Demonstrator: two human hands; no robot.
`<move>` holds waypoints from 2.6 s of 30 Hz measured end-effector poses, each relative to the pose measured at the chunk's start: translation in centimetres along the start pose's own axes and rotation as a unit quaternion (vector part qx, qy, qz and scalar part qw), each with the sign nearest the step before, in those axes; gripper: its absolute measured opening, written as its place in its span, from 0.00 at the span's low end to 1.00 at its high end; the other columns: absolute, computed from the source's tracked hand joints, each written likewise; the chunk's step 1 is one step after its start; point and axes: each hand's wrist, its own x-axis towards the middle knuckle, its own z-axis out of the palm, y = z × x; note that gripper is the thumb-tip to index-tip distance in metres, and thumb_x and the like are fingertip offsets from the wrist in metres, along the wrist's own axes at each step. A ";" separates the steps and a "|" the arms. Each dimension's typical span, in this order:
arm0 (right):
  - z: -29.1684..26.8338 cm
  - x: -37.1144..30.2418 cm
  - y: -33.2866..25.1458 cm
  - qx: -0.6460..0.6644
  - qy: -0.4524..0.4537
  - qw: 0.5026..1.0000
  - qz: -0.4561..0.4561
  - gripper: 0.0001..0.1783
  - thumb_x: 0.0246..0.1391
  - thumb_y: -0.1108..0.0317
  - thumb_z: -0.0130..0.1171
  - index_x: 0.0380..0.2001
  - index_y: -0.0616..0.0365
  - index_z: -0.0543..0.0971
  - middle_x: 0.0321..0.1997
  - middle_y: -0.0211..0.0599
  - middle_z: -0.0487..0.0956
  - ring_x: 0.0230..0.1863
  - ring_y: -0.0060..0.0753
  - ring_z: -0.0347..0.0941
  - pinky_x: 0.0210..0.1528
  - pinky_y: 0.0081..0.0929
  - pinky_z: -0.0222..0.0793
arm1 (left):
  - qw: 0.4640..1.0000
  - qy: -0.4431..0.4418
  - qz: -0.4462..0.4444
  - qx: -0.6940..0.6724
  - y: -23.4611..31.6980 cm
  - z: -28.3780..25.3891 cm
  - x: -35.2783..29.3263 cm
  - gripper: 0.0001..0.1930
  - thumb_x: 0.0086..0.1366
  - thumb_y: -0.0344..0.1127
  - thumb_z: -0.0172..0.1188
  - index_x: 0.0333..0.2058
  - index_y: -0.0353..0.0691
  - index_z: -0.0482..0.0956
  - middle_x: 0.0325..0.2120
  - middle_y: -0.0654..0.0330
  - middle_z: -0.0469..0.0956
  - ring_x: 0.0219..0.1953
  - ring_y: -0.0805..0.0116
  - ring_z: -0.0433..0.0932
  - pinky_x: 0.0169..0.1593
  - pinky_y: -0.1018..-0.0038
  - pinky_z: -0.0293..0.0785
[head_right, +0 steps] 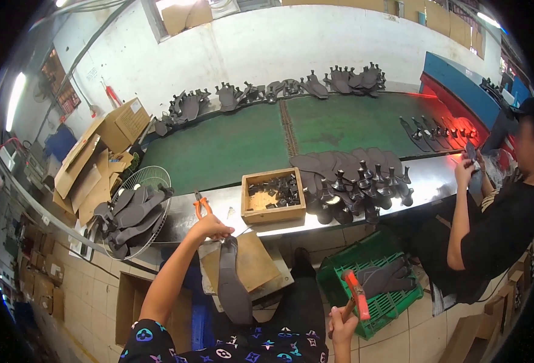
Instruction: Hammering and assembling shoe components at a factory workbench.
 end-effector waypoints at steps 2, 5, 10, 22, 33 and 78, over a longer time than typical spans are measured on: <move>0.2 0.4 -0.4 0.001 0.008 1.000 0.002 0.16 0.59 0.66 0.63 0.22 0.62 0.71 0.11 0.24 0.62 0.09 0.16 0.55 0.12 0.19 0.51 | 0.986 0.056 0.015 0.154 0.9 -0.9 0.5 0.23 0.55 0.50 0.73 0.25 0.29 0.83 0.20 0.54 0.82 0.19 0.65 0.80 0.23 0.71 0.75; -0.4 0.4 -0.2 -0.013 0.020 1.000 -0.019 0.16 0.58 0.67 0.62 0.22 0.62 0.71 0.11 0.24 0.63 0.09 0.17 0.56 0.12 0.19 0.52 | 0.882 0.317 0.160 0.308 4.2 -0.6 0.9 0.22 0.59 0.50 0.68 0.28 0.30 0.83 0.26 0.42 0.82 0.30 0.46 0.83 0.34 0.57 0.78; -0.4 0.3 -0.9 0.002 0.026 0.999 -0.029 0.15 0.57 0.67 0.63 0.21 0.62 0.72 0.11 0.25 0.64 0.09 0.17 0.57 0.13 0.20 0.52 | 0.860 0.268 0.282 0.330 14.8 4.1 2.0 0.14 0.59 0.40 0.66 0.29 0.32 0.79 0.28 0.44 0.81 0.35 0.45 0.82 0.38 0.55 0.78; 3.8 2.8 -6.4 0.009 -0.178 0.979 -0.096 0.23 0.60 0.75 0.61 0.58 0.65 0.73 0.44 0.47 0.84 0.18 0.15 0.69 0.16 0.14 0.61 | 0.865 0.245 0.437 -0.012 13.5 6.6 -4.6 0.07 0.60 0.30 0.68 0.35 0.32 0.84 0.27 0.52 0.84 0.29 0.68 0.83 0.34 0.75 0.76; 20.1 1.0 -15.3 0.064 -0.407 0.906 -0.094 0.22 0.54 0.63 0.71 0.43 0.70 0.78 0.43 0.51 0.84 0.18 0.15 0.70 0.19 0.13 0.66 | 0.744 0.389 0.544 -0.011 7.2 8.7 -24.4 0.12 0.52 0.18 0.70 0.37 0.31 0.82 0.32 0.51 0.83 0.33 0.60 0.84 0.38 0.72 0.82; 21.9 1.9 -11.5 -0.205 -0.315 0.890 -0.257 0.19 0.62 0.75 0.57 0.56 0.67 0.74 0.29 0.28 0.75 0.22 0.13 0.67 0.23 0.16 0.63 | 0.896 0.178 0.374 -0.158 -2.9 6.6 -10.9 0.15 0.51 0.28 0.69 0.40 0.36 0.86 0.36 0.55 0.85 0.40 0.62 0.82 0.49 0.70 0.76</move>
